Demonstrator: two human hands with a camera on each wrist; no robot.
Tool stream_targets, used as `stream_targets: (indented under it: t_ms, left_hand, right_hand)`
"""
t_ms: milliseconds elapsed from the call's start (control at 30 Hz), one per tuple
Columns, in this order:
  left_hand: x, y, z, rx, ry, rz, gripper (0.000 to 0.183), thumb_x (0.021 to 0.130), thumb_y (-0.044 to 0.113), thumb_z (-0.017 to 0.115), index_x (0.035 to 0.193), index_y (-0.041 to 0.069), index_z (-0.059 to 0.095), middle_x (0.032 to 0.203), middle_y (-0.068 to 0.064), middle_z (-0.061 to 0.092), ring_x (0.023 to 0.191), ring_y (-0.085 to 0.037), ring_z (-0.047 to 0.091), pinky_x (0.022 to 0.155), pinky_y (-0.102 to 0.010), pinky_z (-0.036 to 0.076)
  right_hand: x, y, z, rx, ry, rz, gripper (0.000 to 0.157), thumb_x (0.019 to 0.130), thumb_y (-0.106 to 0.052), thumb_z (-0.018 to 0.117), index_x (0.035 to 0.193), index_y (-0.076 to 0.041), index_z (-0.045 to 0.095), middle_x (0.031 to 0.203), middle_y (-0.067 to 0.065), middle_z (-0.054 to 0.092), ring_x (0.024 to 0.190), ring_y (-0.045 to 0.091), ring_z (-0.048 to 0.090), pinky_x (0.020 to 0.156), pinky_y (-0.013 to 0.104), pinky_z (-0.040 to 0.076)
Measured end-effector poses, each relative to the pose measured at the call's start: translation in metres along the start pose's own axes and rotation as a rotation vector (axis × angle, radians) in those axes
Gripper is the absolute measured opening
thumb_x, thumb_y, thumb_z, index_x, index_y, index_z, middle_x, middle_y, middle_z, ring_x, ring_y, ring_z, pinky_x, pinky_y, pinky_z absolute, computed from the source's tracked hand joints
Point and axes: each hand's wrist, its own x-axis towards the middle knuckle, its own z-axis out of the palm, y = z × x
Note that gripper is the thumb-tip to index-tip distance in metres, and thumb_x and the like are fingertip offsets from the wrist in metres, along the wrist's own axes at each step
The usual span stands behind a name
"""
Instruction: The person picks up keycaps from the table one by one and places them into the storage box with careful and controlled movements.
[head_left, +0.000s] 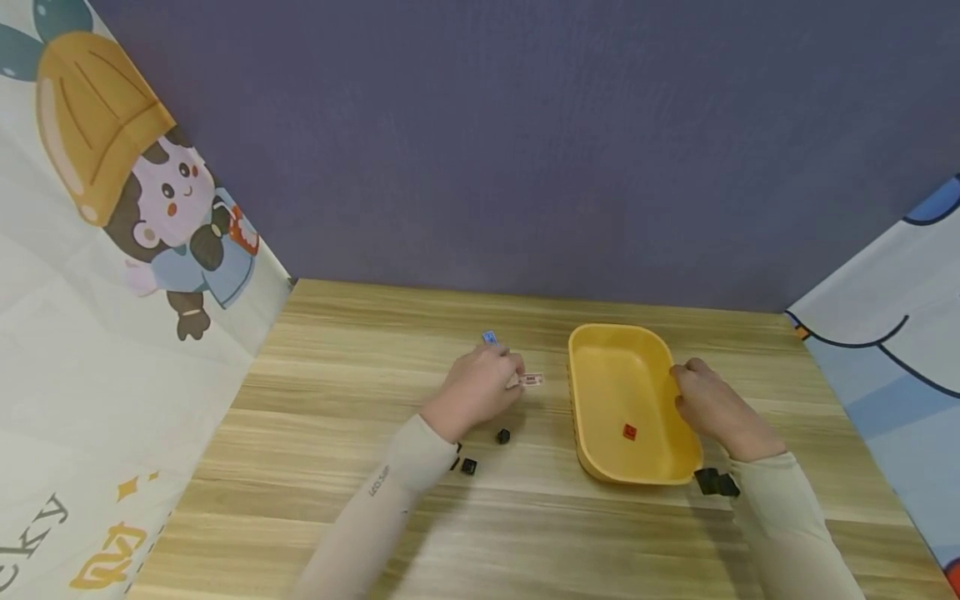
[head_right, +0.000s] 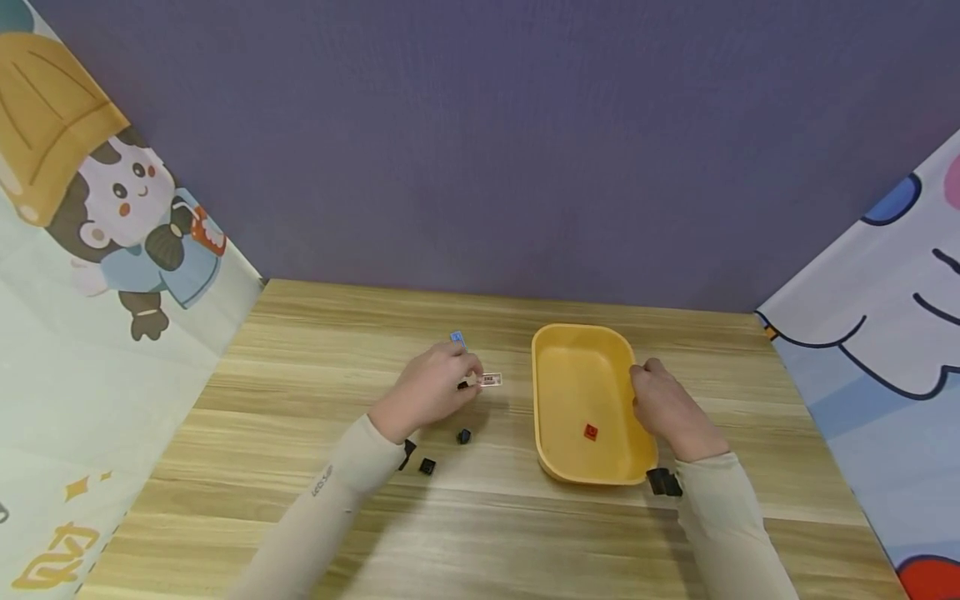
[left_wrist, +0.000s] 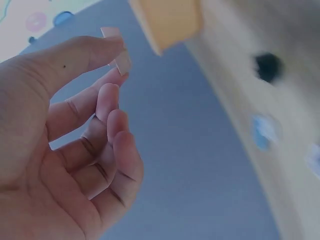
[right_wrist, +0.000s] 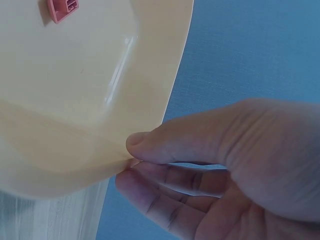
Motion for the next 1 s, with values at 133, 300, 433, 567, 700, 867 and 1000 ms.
stream_targets:
  t_ms: [133, 300, 433, 567, 700, 867, 1000]
  left_hand:
    - [0.016, 0.024, -0.004, 0.037, 0.009, 0.069, 0.017, 0.093, 0.026, 0.071, 0.107, 0.016, 0.075, 0.101, 0.002, 0.065, 0.092, -0.013, 0.061, 0.078, -0.027, 0.053]
    - [0.032, 0.055, -0.007, 0.069, -0.012, 0.13, 0.017, 0.094, 0.03, 0.07, 0.106, 0.019, 0.075, 0.099, 0.004, 0.062, 0.09, -0.011, 0.058, 0.075, -0.024, 0.051]
    - [0.042, 0.073, -0.006, 0.056, -0.052, 0.165, 0.015, 0.095, 0.03, 0.069, 0.105, 0.02, 0.074, 0.099, 0.005, 0.06, 0.087, -0.01, 0.055, 0.07, -0.023, 0.049]
    - [0.047, 0.081, -0.001, 0.068, -0.058, 0.188, 0.014, 0.094, 0.03, 0.069, 0.104, 0.021, 0.074, 0.096, 0.006, 0.059, 0.084, -0.01, 0.053, 0.068, -0.023, 0.047]
    - [0.048, 0.083, 0.002, 0.083, -0.047, 0.192, 0.013, 0.094, 0.031, 0.07, 0.102, 0.021, 0.074, 0.094, 0.006, 0.058, 0.081, -0.01, 0.052, 0.066, -0.024, 0.047]
    - [0.047, 0.084, 0.005, 0.084, -0.053, 0.192, 0.024, 0.093, 0.038, 0.072, 0.108, 0.02, 0.073, 0.098, 0.005, 0.059, 0.082, -0.01, 0.052, 0.067, -0.023, 0.047]
    - [0.045, 0.084, 0.005, 0.083, -0.062, 0.184, 0.028, 0.093, 0.038, 0.071, 0.115, 0.02, 0.073, 0.103, 0.005, 0.06, 0.086, -0.01, 0.053, 0.07, -0.022, 0.048]
  right_hand:
    - [0.0, 0.001, 0.001, 0.0, -0.006, 0.018, 0.03, 0.086, 0.013, 0.056, 0.115, 0.02, 0.054, 0.098, 0.031, 0.05, 0.081, 0.035, 0.055, 0.066, 0.045, 0.051]
    - [0.0, 0.001, 0.001, 0.001, -0.005, 0.009, 0.03, 0.086, 0.013, 0.057, 0.114, 0.021, 0.054, 0.099, 0.032, 0.05, 0.081, 0.036, 0.055, 0.066, 0.046, 0.051]
    - [-0.001, 0.0, -0.001, 0.005, -0.005, -0.004, 0.029, 0.086, 0.013, 0.058, 0.113, 0.021, 0.054, 0.098, 0.032, 0.049, 0.08, 0.035, 0.054, 0.065, 0.045, 0.051]
    - [-0.001, -0.001, -0.002, 0.012, -0.01, 0.002, 0.029, 0.086, 0.013, 0.058, 0.114, 0.021, 0.054, 0.098, 0.032, 0.049, 0.079, 0.034, 0.054, 0.064, 0.044, 0.051]
    - [0.0, -0.001, -0.001, 0.012, -0.018, 0.015, 0.03, 0.087, 0.012, 0.058, 0.116, 0.021, 0.053, 0.098, 0.031, 0.049, 0.079, 0.033, 0.055, 0.065, 0.044, 0.052]
    - [0.0, -0.001, -0.002, 0.006, -0.011, 0.007, 0.028, 0.087, 0.012, 0.059, 0.113, 0.021, 0.054, 0.096, 0.03, 0.049, 0.077, 0.033, 0.054, 0.064, 0.044, 0.052]
    - [0.0, -0.001, -0.002, 0.006, -0.001, -0.003, 0.027, 0.086, 0.013, 0.06, 0.111, 0.021, 0.055, 0.094, 0.03, 0.049, 0.076, 0.032, 0.054, 0.063, 0.043, 0.051]
